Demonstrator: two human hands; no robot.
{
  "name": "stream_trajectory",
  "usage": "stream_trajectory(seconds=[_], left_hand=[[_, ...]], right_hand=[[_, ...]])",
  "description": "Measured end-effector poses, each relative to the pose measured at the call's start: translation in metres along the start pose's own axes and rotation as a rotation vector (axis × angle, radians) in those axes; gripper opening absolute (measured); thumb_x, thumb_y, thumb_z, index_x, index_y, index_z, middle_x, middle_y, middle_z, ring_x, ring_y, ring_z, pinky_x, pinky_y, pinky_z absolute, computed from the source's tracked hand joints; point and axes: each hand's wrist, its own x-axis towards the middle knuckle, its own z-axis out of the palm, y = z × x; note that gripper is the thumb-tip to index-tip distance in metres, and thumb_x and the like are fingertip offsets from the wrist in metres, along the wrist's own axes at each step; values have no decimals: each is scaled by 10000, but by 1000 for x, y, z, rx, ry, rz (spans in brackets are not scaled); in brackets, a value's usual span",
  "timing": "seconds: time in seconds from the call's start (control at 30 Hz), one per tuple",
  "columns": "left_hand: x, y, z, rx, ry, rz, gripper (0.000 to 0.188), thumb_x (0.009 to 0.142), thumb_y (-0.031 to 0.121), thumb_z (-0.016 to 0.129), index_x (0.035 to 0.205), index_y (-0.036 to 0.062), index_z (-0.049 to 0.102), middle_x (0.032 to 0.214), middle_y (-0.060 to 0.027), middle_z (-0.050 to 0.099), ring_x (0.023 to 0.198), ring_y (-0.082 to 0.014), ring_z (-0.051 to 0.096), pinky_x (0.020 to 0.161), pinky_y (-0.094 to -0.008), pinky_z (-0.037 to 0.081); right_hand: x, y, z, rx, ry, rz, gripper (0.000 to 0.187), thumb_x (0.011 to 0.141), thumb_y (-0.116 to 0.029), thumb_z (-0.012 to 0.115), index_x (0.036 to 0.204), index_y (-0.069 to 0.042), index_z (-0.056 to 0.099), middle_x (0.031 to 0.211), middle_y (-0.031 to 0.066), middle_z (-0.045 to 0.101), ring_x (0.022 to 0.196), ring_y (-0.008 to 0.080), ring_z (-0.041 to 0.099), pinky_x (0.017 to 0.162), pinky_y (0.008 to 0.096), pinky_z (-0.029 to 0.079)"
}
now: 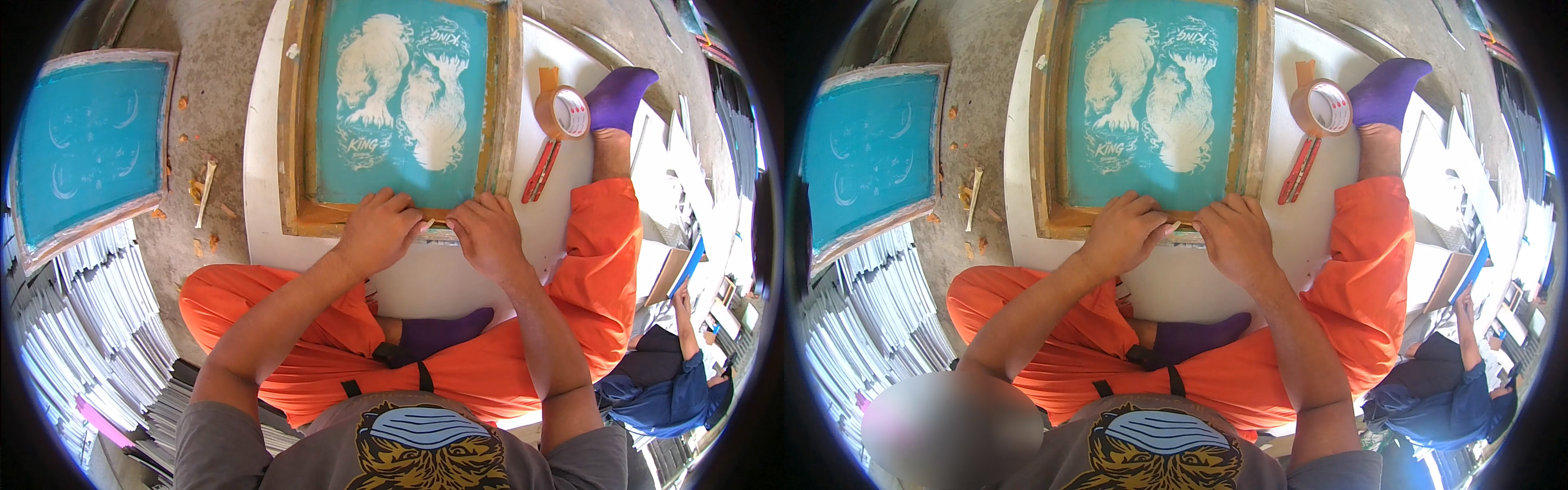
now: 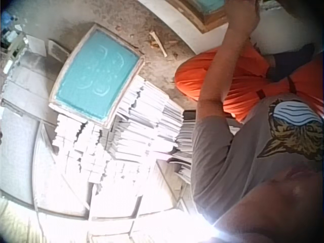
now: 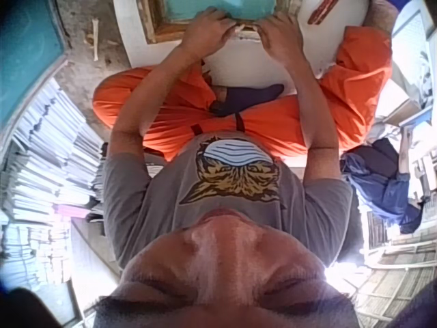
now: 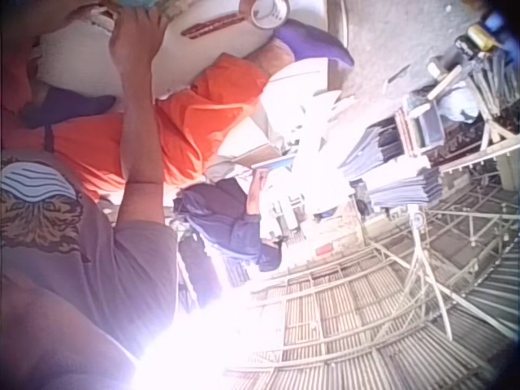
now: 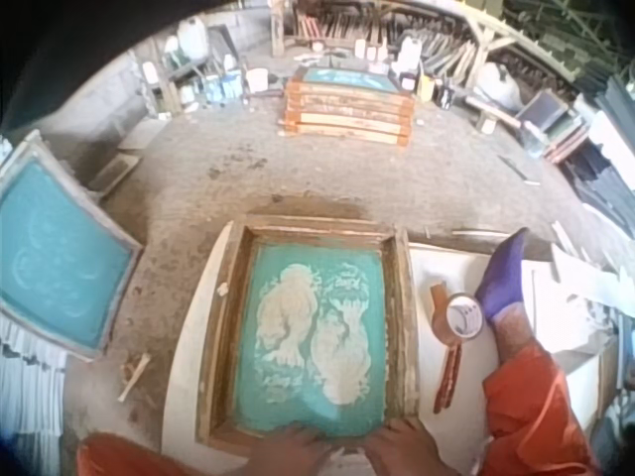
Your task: The person walks into a workshop carrying a wooden screen frame and sits on the floor. They place the frame on a white surface and apply masking tape to the edges of the frame using a roll of tape and a utility knife to cut the tape.
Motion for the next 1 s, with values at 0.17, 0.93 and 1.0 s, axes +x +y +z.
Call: stream_trajectory(seconds=[0.17,0.93,1.0], left_hand=[[0,-1,1,47,-1,24,158,934,264,711,976,118,754,1002,-32,664,959,-278,610,806,-435,494],[-70,-69,-132,57,284,-305,463,790,273,891,1154,30,741,1115,-130,695,1028,-300,649,884,-395,531],[-69,-75,-127,15,310,-325,419,825,267,871,1141,22,746,1090,-129,705,991,-276,653,861,-378,534]], right_hand=[[-2,0,0,-30,2,-36,133,882,-203,740,970,-103,726,895,31,666,935,256,582,902,404,431],[10,-20,-1,1,-197,58,398,807,-437,788,1014,-100,745,985,50,658,1032,269,582,911,426,437],[10,-20,0,5,-190,55,399,803,-442,791,1003,-100,742,980,52,655,1025,271,582,903,426,440]])
